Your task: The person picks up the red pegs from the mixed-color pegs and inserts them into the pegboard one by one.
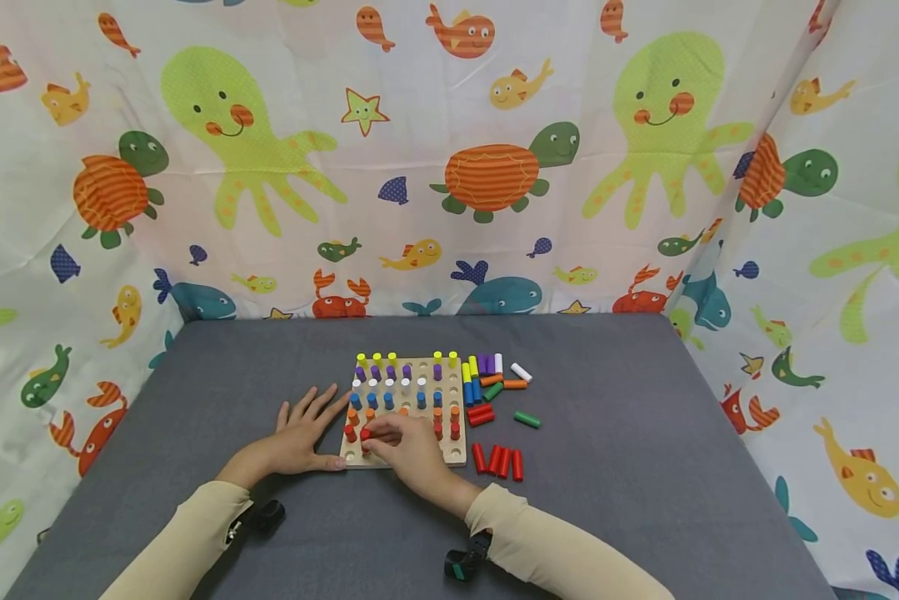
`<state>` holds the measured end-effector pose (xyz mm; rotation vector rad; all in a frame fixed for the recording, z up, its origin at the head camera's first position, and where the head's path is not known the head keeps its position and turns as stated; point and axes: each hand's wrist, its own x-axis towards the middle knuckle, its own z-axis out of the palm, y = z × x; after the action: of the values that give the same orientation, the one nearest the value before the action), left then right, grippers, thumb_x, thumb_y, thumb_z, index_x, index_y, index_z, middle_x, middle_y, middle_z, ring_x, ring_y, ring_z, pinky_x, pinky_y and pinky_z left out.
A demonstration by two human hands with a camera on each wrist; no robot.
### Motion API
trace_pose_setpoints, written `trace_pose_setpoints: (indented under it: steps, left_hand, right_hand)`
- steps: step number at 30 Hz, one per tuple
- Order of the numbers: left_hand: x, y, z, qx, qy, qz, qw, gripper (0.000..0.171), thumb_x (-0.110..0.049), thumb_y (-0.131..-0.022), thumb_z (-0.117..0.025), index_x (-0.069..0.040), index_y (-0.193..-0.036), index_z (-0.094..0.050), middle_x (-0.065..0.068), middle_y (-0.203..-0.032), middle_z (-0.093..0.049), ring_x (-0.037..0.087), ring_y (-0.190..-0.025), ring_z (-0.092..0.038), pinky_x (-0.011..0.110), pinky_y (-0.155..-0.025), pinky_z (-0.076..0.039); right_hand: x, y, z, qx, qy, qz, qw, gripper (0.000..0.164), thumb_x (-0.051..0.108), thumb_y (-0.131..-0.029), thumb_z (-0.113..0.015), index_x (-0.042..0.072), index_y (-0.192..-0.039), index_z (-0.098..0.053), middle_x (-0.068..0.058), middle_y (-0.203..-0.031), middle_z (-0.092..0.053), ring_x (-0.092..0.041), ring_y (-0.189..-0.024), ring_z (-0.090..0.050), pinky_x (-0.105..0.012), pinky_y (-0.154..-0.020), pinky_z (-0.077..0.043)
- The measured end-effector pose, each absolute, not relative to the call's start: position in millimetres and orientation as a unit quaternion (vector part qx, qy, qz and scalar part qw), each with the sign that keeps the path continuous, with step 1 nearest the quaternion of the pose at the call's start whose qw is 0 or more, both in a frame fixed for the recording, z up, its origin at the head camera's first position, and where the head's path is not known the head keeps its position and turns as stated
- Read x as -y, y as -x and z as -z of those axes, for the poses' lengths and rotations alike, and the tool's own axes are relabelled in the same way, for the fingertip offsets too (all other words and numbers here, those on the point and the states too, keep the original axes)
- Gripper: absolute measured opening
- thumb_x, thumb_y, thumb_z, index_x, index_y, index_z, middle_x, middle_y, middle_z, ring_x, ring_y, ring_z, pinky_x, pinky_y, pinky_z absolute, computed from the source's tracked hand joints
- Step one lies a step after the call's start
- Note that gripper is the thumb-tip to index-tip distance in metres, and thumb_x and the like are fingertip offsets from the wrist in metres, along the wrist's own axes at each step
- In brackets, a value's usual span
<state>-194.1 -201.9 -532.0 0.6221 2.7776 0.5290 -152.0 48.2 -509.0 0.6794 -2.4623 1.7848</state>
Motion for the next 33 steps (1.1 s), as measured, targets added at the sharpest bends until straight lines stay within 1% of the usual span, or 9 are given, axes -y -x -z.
trace_pose_setpoints:
  steps: [4,8,14,21,24,25,33]
  left_hand:
    - [203,195,535,-0.953,-0.213,-0.180,0.118,0.113,-0.077,-0.072,-0.068,-0.035,-0.160,-0.010,0.010,-0.169,-0.007,0.045,-0.153,-0.001,0.079,-0.110,0.000]
    - [203,196,535,-0.953,-0.212,-0.184,0.116,0.114,-0.076,-0.071,-0.069,-0.035,-0.160,-0.011,0.009,-0.169,-0.008,0.045,-0.153,-0.002,0.079,-0.110,-0.001]
    - [204,195,534,-0.952,-0.215,-0.187,0.114,0.115,-0.076,-0.069,-0.070,-0.035,-0.160,-0.012,0.009,-0.168,-0.008,0.045,-0.153,-0.002,0.080,-0.110,-0.001]
    - [201,192,524,-0.951,-0.220,-0.185,0.117,0.116,-0.077,-0.070,-0.070,-0.029,-0.160,-0.015,0.016,-0.167,-0.010,0.050,-0.151,-0.003,0.081,-0.108,-0.001]
    - [200,191,522,-0.950,-0.222,-0.188,0.116,0.116,-0.078,-0.069,-0.069,-0.029,-0.160,-0.015,0.016,-0.167,-0.010,0.050,-0.151,-0.003,0.081,-0.108,0.000]
    - [199,190,520,-0.949,-0.222,-0.192,0.114,0.116,-0.077,-0.069,-0.070,-0.029,-0.160,-0.017,0.017,-0.166,-0.012,0.051,-0.151,-0.004,0.082,-0.108,-0.001]
    - [198,188,515,-0.953,-0.216,-0.176,0.117,0.116,-0.071,-0.071,-0.074,-0.025,-0.160,-0.017,0.017,-0.167,-0.012,0.050,-0.151,-0.006,0.081,-0.109,-0.003]
  right_hand:
    - [-37,150,510,0.796,-0.218,-0.565,0.012,0.021,0.014,-0.086,-0.077,0.007,-0.106,-0.074,-0.004,-0.100,-0.078,-0.014,-0.085,-0.076,-0.018,-0.075,-0.057]
    - [-29,149,513,0.799,-0.222,-0.559,0.012,0.023,0.013,-0.086,-0.076,0.007,-0.108,-0.074,-0.004,-0.102,-0.077,-0.012,-0.086,-0.075,-0.017,-0.076,-0.057]
    - [-22,151,518,0.805,-0.234,-0.545,0.021,0.021,0.013,-0.086,-0.076,0.008,-0.106,-0.074,-0.004,-0.100,-0.077,-0.010,-0.086,-0.075,-0.016,-0.076,-0.057]
    - [-21,150,520,0.810,-0.250,-0.530,0.027,0.017,0.011,-0.087,-0.076,0.009,-0.104,-0.074,-0.003,-0.098,-0.078,-0.009,-0.085,-0.075,-0.017,-0.074,-0.057]
    - [-21,150,519,0.813,-0.252,-0.524,0.025,0.017,0.011,-0.086,-0.076,0.010,-0.104,-0.074,-0.003,-0.099,-0.078,-0.010,-0.084,-0.075,-0.017,-0.074,-0.057]
    - [-21,150,519,0.813,-0.254,-0.523,0.023,0.018,0.011,-0.086,-0.076,0.010,-0.104,-0.074,-0.003,-0.099,-0.078,-0.010,-0.085,-0.075,-0.017,-0.074,-0.057]
    - [-22,148,517,0.816,-0.258,-0.518,0.016,0.021,0.010,-0.086,-0.076,0.007,-0.107,-0.072,-0.006,-0.102,-0.077,-0.014,-0.087,-0.075,-0.024,-0.077,-0.059]
